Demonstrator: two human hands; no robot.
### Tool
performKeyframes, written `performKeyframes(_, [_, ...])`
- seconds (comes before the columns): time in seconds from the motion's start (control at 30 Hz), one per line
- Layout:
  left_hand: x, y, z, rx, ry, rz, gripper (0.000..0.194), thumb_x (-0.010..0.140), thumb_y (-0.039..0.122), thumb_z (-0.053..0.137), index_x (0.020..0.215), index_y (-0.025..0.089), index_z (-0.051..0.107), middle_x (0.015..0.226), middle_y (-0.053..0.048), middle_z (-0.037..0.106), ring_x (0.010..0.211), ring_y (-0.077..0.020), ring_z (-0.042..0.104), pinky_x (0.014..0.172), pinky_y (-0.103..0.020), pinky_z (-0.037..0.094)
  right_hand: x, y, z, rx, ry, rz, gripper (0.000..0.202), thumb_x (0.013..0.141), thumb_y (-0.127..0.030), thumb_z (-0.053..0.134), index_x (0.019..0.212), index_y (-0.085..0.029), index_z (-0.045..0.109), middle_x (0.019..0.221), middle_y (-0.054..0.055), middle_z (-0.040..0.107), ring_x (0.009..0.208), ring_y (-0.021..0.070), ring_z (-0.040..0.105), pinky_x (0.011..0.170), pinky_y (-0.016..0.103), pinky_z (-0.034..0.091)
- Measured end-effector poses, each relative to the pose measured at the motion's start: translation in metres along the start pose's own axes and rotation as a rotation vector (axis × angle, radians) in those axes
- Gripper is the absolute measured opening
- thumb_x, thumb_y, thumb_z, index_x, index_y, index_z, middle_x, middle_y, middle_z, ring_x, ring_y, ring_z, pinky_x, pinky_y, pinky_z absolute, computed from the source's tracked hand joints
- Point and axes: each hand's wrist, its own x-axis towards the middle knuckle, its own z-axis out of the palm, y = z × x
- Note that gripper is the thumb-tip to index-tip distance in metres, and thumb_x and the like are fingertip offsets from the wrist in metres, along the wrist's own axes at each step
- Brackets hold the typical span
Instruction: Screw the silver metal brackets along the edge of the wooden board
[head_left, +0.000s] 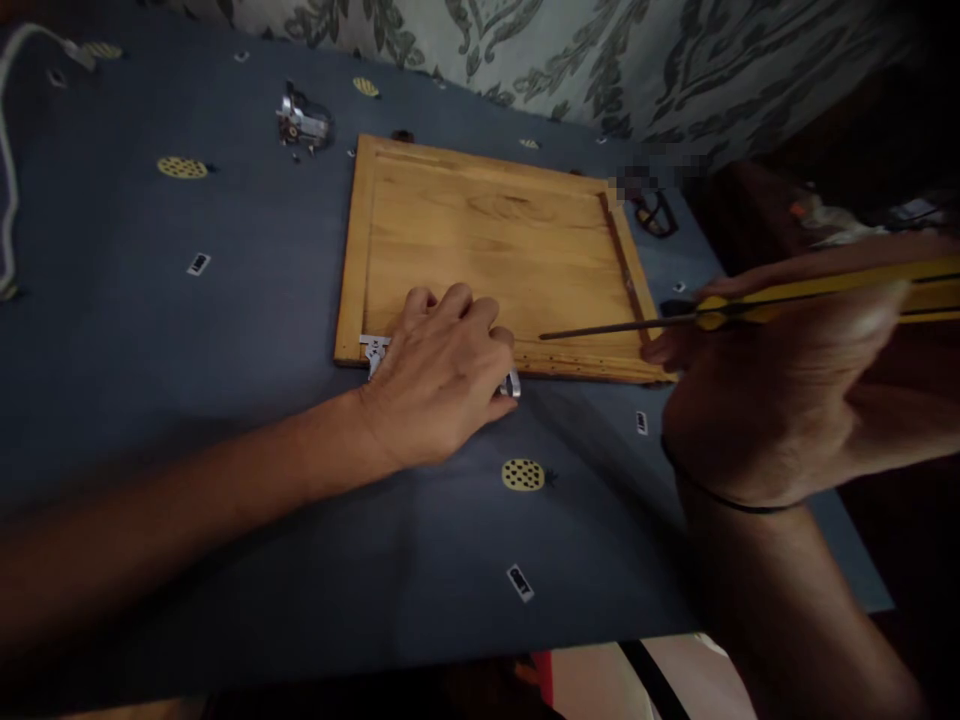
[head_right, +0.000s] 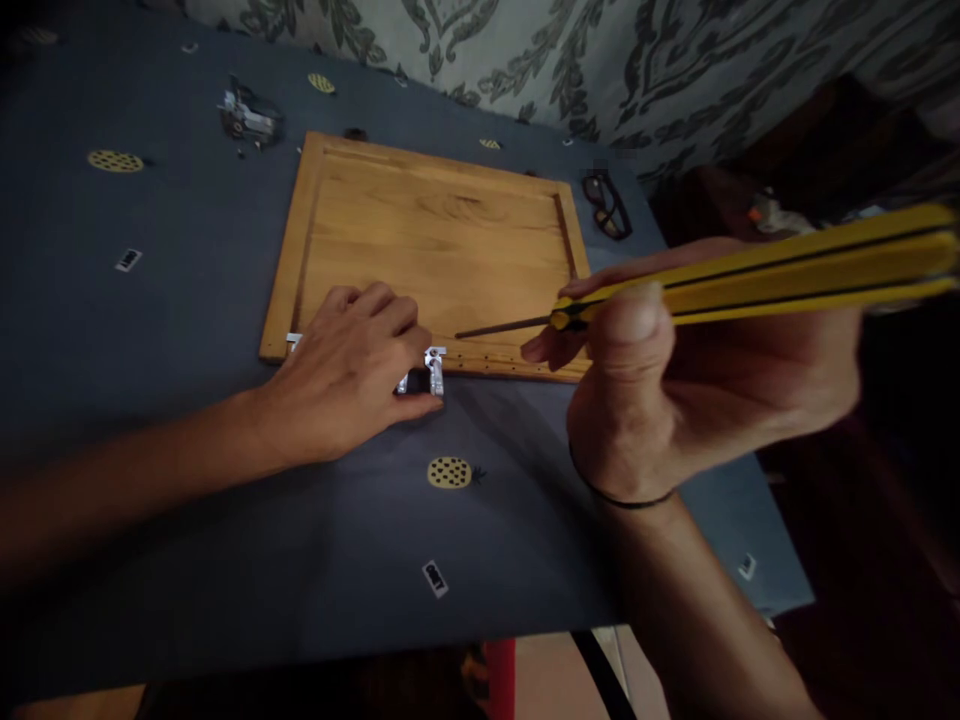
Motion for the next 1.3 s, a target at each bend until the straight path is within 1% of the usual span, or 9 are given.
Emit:
performKeyframes(0.03, [0.000, 0.000, 0.000, -0.002, -0.002, -0.005, 0.028, 0.089, 0.040, 0.069, 0.092, 0.013, 0.070, 0.100, -0.012, 0.065, 0.104, -0.0328, 0.055, 0.082, -0.045, 0.038, 0.000, -0.003, 0.002, -0.018, 0.029, -0.034, 0.031, 0.082, -0.056, 0.072, 0.074, -0.026, 0.070, 0.076, 0.002, 0.066, 0.053, 0.0144, 0.058, 0.043, 0.037, 0.050])
performKeyframes(0.13, [0.001, 0.001, -0.001, -0.010, -0.005, -0.022, 0.027, 0.089, 0.040, 0.069, 0.092, 0.013, 0.071, 0.099, -0.012, 0.065, 0.104, -0.0324, 0.055, 0.082, -0.044, 0.038, 0.001, -0.006, 0.007, -0.020, -0.064, -0.030, 0.026, 0.082, -0.053, 0.073, 0.078, -0.027, 0.074, 0.072, -0.002, 0.068, 0.050, 0.0149, 0.064, 0.036, 0.033, 0.050])
performKeyframes(0.2, [0.001, 0.001, -0.002, -0.012, -0.007, -0.021, 0.027, 0.089, 0.040, 0.069, 0.093, 0.013, 0.071, 0.099, -0.012, 0.065, 0.104, -0.0324, 0.055, 0.083, -0.044, 0.037, 0.000, -0.005, 0.008, -0.007, -0.122, -0.030, 0.022, 0.083, -0.048, 0.073, 0.082, -0.026, 0.075, 0.072, -0.004, 0.068, 0.050, 0.0133, 0.066, 0.036, 0.029, 0.051])
performKeyframes(0.37, [0.000, 0.000, -0.002, -0.004, -0.001, -0.006, 0.028, 0.091, 0.041, 0.067, 0.094, 0.013, 0.070, 0.100, -0.013, 0.065, 0.104, -0.0320, 0.054, 0.082, -0.043, 0.037, -0.002, 0.002, 0.008, 0.007, -0.142, -0.048, 0.020, 0.084, -0.039, 0.075, 0.082, -0.019, 0.074, 0.069, -0.002, 0.068, 0.050, 0.0111, 0.065, 0.039, 0.024, 0.049])
performKeyframes(0.57, [0.000, 0.000, 0.000, -0.003, 0.009, 0.002, 0.029, 0.090, 0.042, 0.069, 0.095, 0.013, 0.070, 0.100, -0.012, 0.064, 0.106, -0.0328, 0.055, 0.082, -0.045, 0.037, 0.000, 0.004, 0.009, -0.026, -0.204, -0.099, 0.018, 0.085, -0.037, 0.074, 0.081, -0.020, 0.074, 0.064, -0.003, 0.067, 0.050, 0.0106, 0.064, 0.041, 0.023, 0.051])
performKeyframes(0.93, [0.000, 0.000, 0.000, -0.003, 0.002, -0.006, 0.029, 0.090, 0.042, 0.068, 0.094, 0.013, 0.071, 0.100, -0.013, 0.064, 0.105, -0.0325, 0.054, 0.083, -0.044, 0.037, 0.001, 0.007, 0.009, 0.035, -0.220, -0.024, 0.012, 0.080, -0.031, 0.080, 0.081, -0.020, 0.076, 0.067, -0.001, 0.069, 0.050, 0.0123, 0.064, 0.043, 0.026, 0.056])
performKeyframes(1.07, [0.000, 0.000, -0.001, -0.011, -0.008, -0.003, 0.029, 0.091, 0.042, 0.067, 0.095, 0.013, 0.070, 0.100, -0.012, 0.064, 0.106, -0.0326, 0.054, 0.082, -0.044, 0.036, 0.001, 0.007, 0.005, 0.081, -0.291, 0.023, 0.021, 0.082, -0.039, 0.077, 0.094, -0.022, 0.077, 0.082, 0.001, 0.072, 0.070, 0.0140, 0.071, 0.052, 0.026, 0.060])
performKeyframes(1.17, [0.000, -0.001, -0.001, -0.012, -0.015, -0.005, 0.029, 0.092, 0.041, 0.066, 0.097, 0.012, 0.070, 0.101, -0.012, 0.064, 0.107, -0.0329, 0.055, 0.083, -0.044, 0.036, 0.002, 0.006, 0.003, 0.194, -0.348, 0.071, 0.023, 0.087, -0.043, 0.072, 0.101, -0.026, 0.077, 0.092, 0.001, 0.072, 0.080, 0.0152, 0.072, 0.052, 0.025, 0.062])
performKeyframes(1.3, [0.000, -0.001, -0.002, -0.009, -0.020, -0.002, 0.030, 0.091, 0.041, 0.067, 0.098, 0.013, 0.070, 0.101, -0.012, 0.064, 0.107, -0.0328, 0.054, 0.082, -0.044, 0.037, 0.004, 0.002, 0.000, 0.164, -0.376, 0.035, 0.020, 0.087, -0.042, 0.072, 0.091, -0.024, 0.079, 0.089, 0.002, 0.074, 0.067, 0.0134, 0.070, 0.047, 0.027, 0.060])
